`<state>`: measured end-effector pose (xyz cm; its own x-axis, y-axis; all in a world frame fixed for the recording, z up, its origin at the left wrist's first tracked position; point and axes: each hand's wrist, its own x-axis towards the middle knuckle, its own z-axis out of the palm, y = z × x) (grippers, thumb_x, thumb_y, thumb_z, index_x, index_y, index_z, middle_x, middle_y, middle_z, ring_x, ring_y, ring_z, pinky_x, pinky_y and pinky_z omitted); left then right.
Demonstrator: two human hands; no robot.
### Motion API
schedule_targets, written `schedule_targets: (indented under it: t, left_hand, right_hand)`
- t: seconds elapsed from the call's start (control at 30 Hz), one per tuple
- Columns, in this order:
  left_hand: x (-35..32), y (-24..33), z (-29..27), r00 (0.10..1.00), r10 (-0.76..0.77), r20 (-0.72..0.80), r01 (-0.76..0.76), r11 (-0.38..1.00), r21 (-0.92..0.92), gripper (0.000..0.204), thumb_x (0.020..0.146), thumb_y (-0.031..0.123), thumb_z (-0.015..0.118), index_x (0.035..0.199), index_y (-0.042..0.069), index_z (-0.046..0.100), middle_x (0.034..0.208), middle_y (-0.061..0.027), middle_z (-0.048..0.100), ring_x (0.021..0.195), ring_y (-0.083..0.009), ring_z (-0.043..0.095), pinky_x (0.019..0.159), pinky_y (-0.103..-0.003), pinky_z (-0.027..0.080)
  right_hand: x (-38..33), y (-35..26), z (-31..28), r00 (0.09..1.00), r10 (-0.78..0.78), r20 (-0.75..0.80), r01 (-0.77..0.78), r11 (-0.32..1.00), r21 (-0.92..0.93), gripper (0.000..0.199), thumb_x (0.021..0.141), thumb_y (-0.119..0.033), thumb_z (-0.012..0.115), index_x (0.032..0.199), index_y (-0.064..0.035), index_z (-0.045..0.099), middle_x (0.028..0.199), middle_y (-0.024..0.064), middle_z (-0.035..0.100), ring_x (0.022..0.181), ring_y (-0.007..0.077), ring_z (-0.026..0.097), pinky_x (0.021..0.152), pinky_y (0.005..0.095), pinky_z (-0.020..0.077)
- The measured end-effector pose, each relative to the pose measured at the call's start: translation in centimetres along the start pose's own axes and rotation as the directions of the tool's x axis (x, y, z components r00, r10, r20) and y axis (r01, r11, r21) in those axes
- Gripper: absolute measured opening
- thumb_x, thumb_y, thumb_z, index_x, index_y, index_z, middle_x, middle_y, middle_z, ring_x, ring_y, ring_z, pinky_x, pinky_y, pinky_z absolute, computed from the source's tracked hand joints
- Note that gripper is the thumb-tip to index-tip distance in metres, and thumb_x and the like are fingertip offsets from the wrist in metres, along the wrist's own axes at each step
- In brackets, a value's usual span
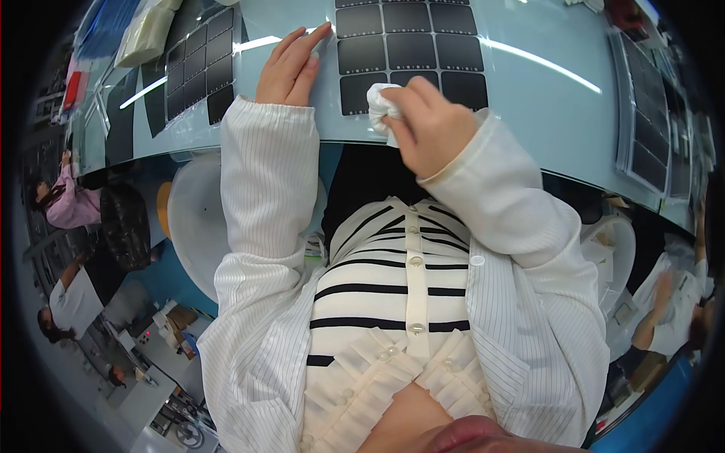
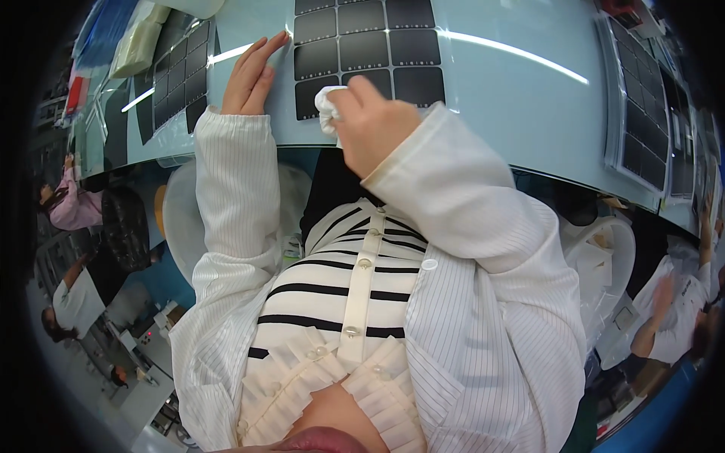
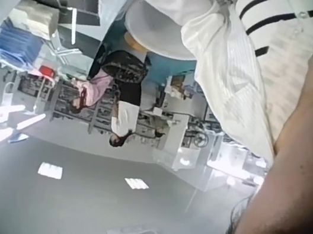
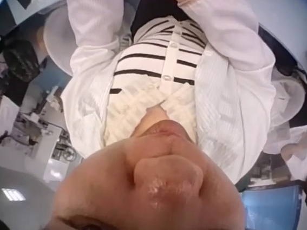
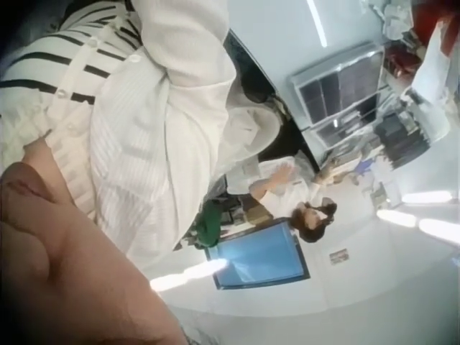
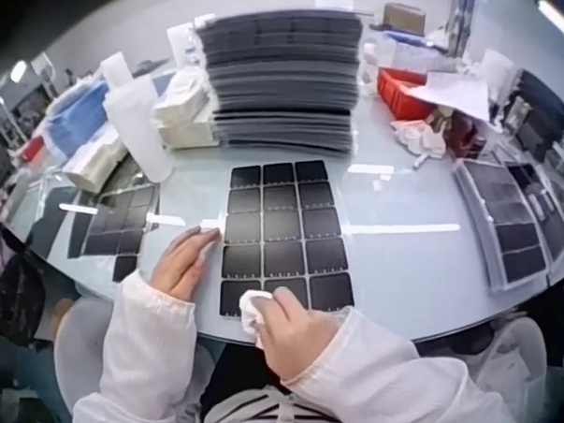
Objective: Inspecting and cleaning sheets of small electronic components at a manufacturing workbench.
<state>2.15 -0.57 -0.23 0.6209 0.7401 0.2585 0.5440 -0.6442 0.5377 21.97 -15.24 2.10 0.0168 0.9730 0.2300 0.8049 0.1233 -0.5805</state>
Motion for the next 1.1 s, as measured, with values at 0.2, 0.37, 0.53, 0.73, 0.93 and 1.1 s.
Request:
schedule_targets:
  t: [0.2,0.37,0.53,0.73,0.93,1.1]
  left_hand:
    - [-0.2,0.4,-0.2,0.998,-0.056,0.004,0.056,0.998,0.013,0.035,0.096,0.024,0.033,0.126,0.016,0.048,0.129,-0.012,0.046,0.125,-0.0287,0.036,0.102,-0.038,0.033]
    - [-0.1,0.3,-0.3,0.999,-0.049,0.009,0.049,0.998,-0.034,0.036,0.096,0.028,0.034,0.126,0.016,0.049,0.129,-0.014,0.046,0.125,-0.0308,0.037,0.1,-0.039,0.035]
    - [0.1,1.4,-0.7,0.997,-0.073,0.017,0.074,0.992,-0.103,0.038,0.095,0.032,0.035,0.126,0.015,0.049,0.129,-0.0159,0.045,0.124,-0.0323,0.037,0.098,-0.04,0.036]
    - [0.6,3.1,-1.2,0.993,-0.105,0.048,0.113,0.97,-0.216,0.039,0.093,0.031,0.043,0.126,0.012,0.049,0.127,-0.0163,0.046,0.119,-0.0322,0.043,0.097,-0.041,0.037]
    - [1.2,3.2,-0.6,0.941,-0.328,0.081,0.315,0.763,-0.564,0.042,0.089,0.024,0.052,0.127,0.006,0.046,0.121,-0.0136,0.052,0.107,-0.0271,0.054,0.092,-0.037,0.042]
    - [2.6,2.5,-0.2,0.879,-0.468,0.087,0.428,0.697,-0.574,0.054,0.081,0.017,0.065,0.129,0.005,0.043,0.11,-0.0104,0.058,0.087,-0.0189,0.061,0.079,-0.032,0.05]
  right_hand:
    - [0.1,5.2,-3.3,0.981,0.041,-0.188,-0.044,0.999,-0.014,0.022,0.077,-0.011,0.063,0.097,-0.004,0.06,0.077,0.0088,0.059,0.059,0.0185,0.058,0.054,0.0272,0.0464]
    - [-0.6,13.3,-10.0,0.807,0.361,-0.467,-0.473,0.869,-0.146,0.032,0.078,-0.02,0.068,0.106,-0.0061,0.062,0.076,0.0042,0.061,0.06,0.0097,0.055,0.056,0.023,0.0452]
    - [-0.3,14.5,-11.4,0.762,0.379,-0.525,-0.578,0.765,-0.285,0.039,0.082,-0.024,0.065,0.117,-0.0093,0.057,0.093,0.0071,0.059,0.072,0.0105,0.056,0.064,0.0244,0.0475]
    - [0.2,10.6,-10.9,0.853,0.463,-0.242,-0.358,0.855,0.376,0.048,0.086,-0.024,0.059,0.129,-0.0082,0.044,0.121,0.0135,0.049,0.089,0.0175,0.059,0.07,0.0273,0.0503]
    - [1.2,6.9,-9.7,0.738,0.517,0.434,-0.617,0.257,0.743,0.053,0.086,-0.021,0.058,0.13,-0.0007,0.038,0.128,0.0173,0.045,0.089,0.0198,0.061,0.064,0.0233,0.053]
    - [3.2,6.8,-8.5,0.673,0.615,0.411,-0.699,0.345,0.627,0.056,0.084,-0.026,0.061,0.128,0.0006,0.04,0.113,0.0154,0.054,0.072,0.0152,0.062,0.052,0.0218,0.0515]
